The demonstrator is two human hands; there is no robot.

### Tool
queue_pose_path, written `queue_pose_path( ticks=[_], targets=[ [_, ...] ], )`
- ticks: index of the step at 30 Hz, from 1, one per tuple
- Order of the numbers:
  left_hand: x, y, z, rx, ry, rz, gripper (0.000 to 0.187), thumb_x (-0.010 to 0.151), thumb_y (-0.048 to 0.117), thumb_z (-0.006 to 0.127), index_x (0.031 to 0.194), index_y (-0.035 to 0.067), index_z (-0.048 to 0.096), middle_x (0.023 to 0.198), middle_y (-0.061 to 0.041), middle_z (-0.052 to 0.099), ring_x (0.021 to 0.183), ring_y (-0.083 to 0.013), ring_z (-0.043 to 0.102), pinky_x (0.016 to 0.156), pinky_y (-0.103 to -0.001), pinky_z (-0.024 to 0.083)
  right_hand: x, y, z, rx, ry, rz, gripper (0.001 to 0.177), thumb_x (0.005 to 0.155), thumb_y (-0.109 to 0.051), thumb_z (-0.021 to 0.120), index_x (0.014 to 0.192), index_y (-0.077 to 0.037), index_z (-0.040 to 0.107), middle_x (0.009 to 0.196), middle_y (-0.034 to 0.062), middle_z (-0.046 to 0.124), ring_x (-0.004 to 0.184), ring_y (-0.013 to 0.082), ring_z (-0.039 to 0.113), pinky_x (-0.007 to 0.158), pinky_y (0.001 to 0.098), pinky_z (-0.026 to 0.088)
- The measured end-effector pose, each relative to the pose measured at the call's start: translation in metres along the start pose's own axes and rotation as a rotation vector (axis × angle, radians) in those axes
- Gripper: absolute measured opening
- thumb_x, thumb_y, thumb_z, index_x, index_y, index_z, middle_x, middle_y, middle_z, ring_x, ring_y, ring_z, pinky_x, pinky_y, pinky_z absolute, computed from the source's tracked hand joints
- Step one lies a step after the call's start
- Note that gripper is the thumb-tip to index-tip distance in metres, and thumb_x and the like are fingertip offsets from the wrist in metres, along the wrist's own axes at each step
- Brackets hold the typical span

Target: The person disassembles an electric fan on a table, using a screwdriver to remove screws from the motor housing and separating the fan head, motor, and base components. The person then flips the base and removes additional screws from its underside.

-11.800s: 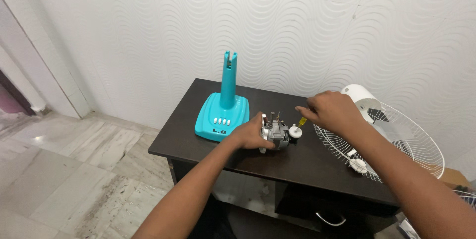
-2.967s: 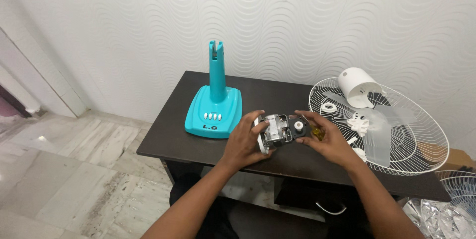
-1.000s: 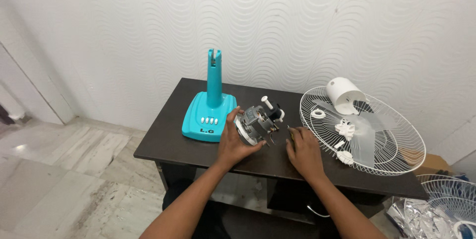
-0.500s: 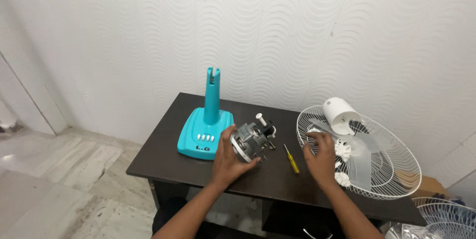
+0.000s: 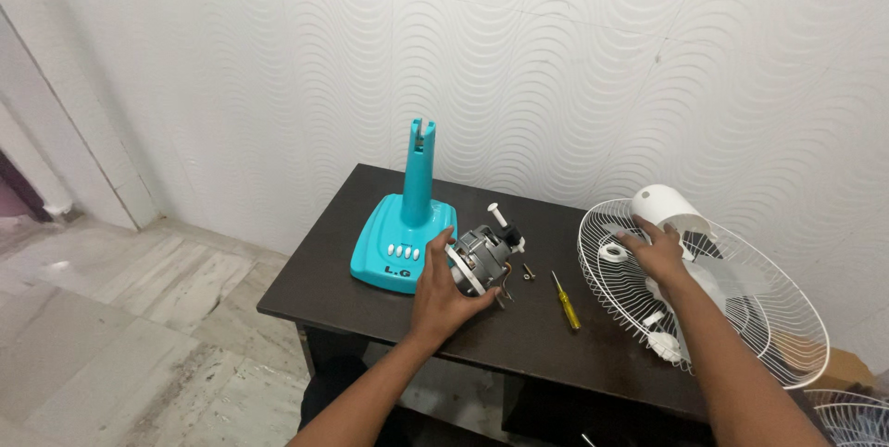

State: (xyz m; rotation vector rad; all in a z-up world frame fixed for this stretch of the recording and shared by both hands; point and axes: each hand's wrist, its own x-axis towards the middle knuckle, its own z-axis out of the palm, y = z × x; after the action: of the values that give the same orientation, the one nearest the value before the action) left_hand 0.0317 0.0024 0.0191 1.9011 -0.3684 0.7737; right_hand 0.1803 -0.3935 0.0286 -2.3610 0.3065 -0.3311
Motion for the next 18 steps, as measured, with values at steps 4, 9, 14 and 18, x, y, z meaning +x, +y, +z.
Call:
queue_pose_path(
  ticks=[4,9,14,18],
  targets=[
    [0.001,0.002,-0.002,0.023,0.056,0.028,0.108,0.061,0.034,0.096,0.145,0.008,0.033,0.132,-0.019,0.052,0.119,-0.0394,0.059,0.092,-0.049,0.054,0.004,-0.013,-0.005,0.065,-0.100,0.064,0.084,0.082,-0.050,0.071,0.153,-0.014,0.045,0.168,0.0215,0.014,0.150,0.0420,0.030,0.118,0.0528,0.035],
    [0.002,0.006,-0.001,0.077,0.045,0.057,0.092,0.062,0.035,0.096,0.132,0.006,0.044,0.127,-0.017,0.052,0.118,-0.0387,0.058,0.091,-0.049,0.054,-0.002,-0.017,-0.006,0.204,-0.174,0.101,0.099,0.087,-0.047,0.071,0.158,0.007,0.028,0.161,0.0332,0.028,0.149,0.0437,0.036,0.119,0.0519,0.034],
    [0.000,0.003,-0.001,0.101,-0.010,-0.012,0.089,0.062,0.039,0.096,0.124,0.003,0.044,0.120,-0.016,0.050,0.111,-0.0367,0.059,0.087,-0.049,0.053,-0.021,-0.029,-0.016,0.337,-0.071,0.022,0.097,0.087,-0.040,0.072,0.157,0.009,0.027,0.162,0.0316,0.028,0.150,0.0407,0.034,0.121,0.0485,0.030],
    [-0.003,-0.003,0.003,0.063,-0.024,-0.011,0.096,0.062,0.043,0.095,0.126,-0.002,0.041,0.123,-0.017,0.048,0.109,-0.0373,0.058,0.088,-0.048,0.052,-0.059,-0.046,-0.024,0.666,-0.098,-0.071,0.093,0.088,-0.034,0.071,0.157,0.007,0.026,0.163,0.0308,0.028,0.152,0.0369,0.034,0.123,0.0433,0.028]
  ],
)
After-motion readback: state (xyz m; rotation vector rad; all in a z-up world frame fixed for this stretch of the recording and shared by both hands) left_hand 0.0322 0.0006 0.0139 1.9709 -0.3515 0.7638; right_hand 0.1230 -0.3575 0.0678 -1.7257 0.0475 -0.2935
